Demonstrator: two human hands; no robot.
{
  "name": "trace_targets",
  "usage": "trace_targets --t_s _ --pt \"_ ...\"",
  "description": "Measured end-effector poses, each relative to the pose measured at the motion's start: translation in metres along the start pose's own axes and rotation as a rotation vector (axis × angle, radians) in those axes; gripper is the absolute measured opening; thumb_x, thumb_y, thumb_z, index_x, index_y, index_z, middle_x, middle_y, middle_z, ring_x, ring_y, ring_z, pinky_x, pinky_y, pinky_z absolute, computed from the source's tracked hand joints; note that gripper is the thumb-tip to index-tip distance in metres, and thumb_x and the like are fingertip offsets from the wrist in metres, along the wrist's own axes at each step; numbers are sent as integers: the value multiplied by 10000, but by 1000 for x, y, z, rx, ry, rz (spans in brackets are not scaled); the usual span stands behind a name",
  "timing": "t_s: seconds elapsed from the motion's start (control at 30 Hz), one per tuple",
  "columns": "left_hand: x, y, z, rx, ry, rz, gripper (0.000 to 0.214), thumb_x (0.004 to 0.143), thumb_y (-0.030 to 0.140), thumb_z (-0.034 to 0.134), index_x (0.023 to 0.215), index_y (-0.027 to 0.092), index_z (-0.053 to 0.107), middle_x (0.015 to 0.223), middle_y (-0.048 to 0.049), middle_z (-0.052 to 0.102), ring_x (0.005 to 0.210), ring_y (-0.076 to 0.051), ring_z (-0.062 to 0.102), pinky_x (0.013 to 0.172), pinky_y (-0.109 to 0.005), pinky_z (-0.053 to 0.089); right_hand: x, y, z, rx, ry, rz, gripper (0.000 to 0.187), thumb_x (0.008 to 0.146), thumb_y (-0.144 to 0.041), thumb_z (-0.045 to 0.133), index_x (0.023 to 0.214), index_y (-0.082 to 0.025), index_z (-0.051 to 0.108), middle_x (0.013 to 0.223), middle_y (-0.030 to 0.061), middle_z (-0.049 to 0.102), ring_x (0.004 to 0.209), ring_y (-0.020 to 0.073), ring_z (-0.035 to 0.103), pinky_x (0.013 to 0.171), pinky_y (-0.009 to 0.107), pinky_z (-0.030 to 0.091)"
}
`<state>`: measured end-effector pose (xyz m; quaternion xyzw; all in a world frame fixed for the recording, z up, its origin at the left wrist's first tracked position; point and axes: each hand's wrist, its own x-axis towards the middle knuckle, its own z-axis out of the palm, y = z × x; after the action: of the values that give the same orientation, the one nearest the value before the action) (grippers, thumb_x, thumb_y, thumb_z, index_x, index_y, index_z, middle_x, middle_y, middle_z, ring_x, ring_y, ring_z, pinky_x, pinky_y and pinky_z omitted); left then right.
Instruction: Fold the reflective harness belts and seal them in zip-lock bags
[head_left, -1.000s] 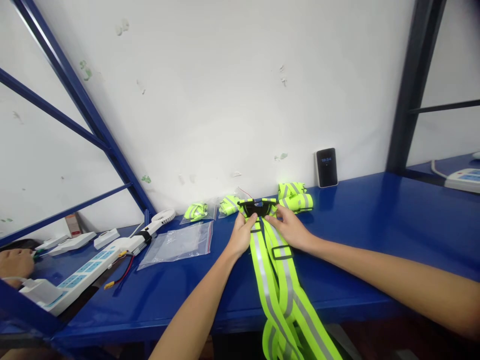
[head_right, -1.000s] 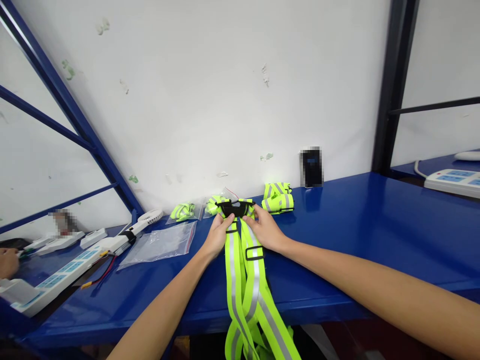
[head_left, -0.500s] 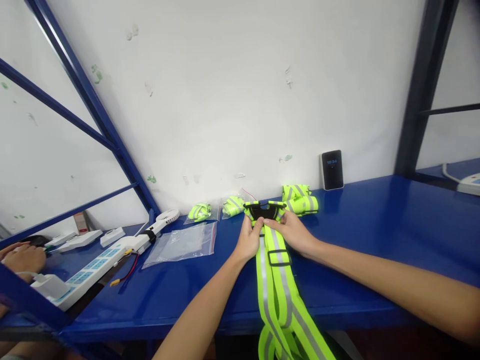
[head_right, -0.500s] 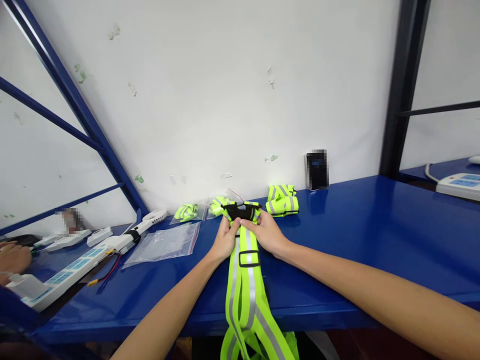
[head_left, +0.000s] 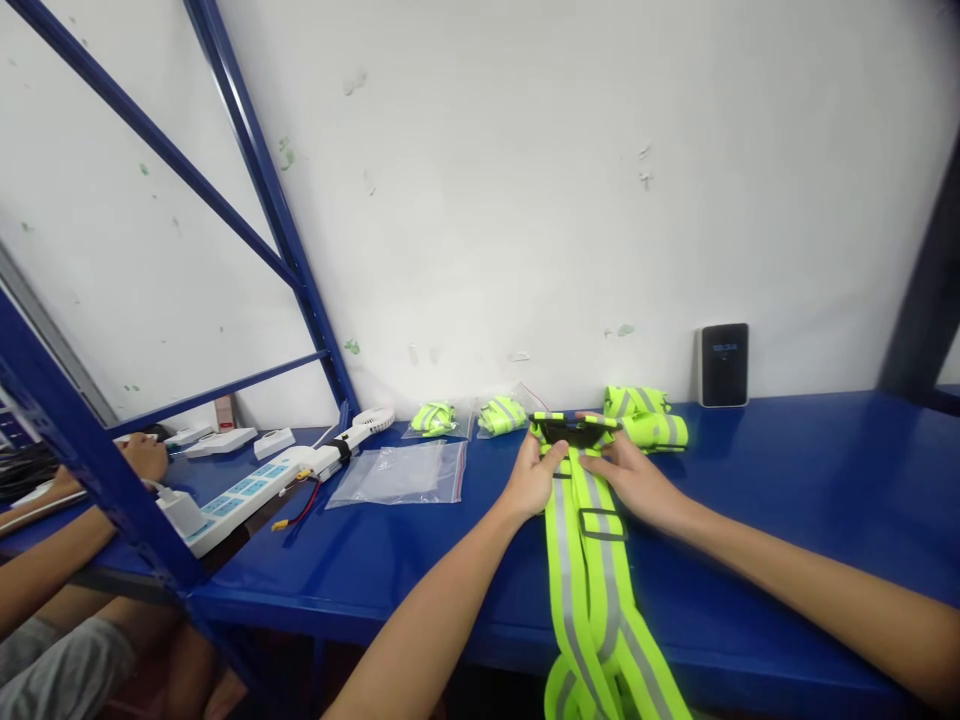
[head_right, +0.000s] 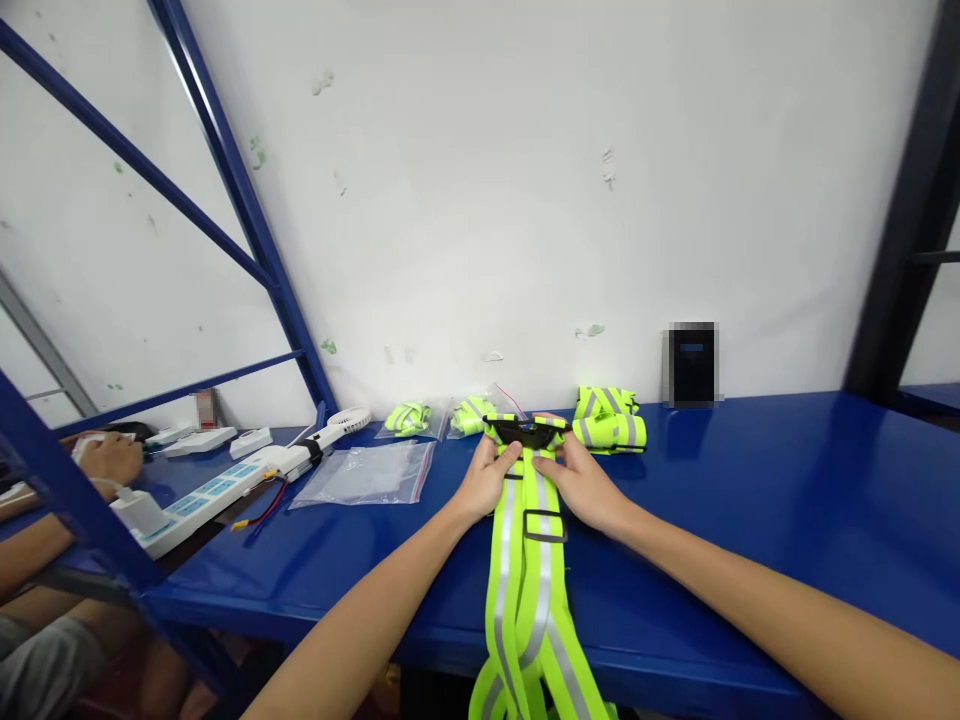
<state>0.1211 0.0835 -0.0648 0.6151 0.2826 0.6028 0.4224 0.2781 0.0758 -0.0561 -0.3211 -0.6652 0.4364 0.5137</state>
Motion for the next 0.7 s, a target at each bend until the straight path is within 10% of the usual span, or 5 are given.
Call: trace_targets --t_s 0.43,0.7 --pt "-2 2 0 58 14 30 395 819 418 634 1134 187 575 1183 -90 627 1149 -244 546 1026 -391 369 1 8 -4 -130 42 42 287 785 -368 605 997 -191 528 908 46 644 909 261 613 811 433 504" --pt "-1 6 -3 -20 37 -28 394 777 443 675 1057 191 562 1114 -76 660 1166 -242 551 1017 -390 403 -5 -20 -4 229 -158 146 602 834 -345 578 1396 -343 363 1236 7 618 1053 235 616 879 385 509"
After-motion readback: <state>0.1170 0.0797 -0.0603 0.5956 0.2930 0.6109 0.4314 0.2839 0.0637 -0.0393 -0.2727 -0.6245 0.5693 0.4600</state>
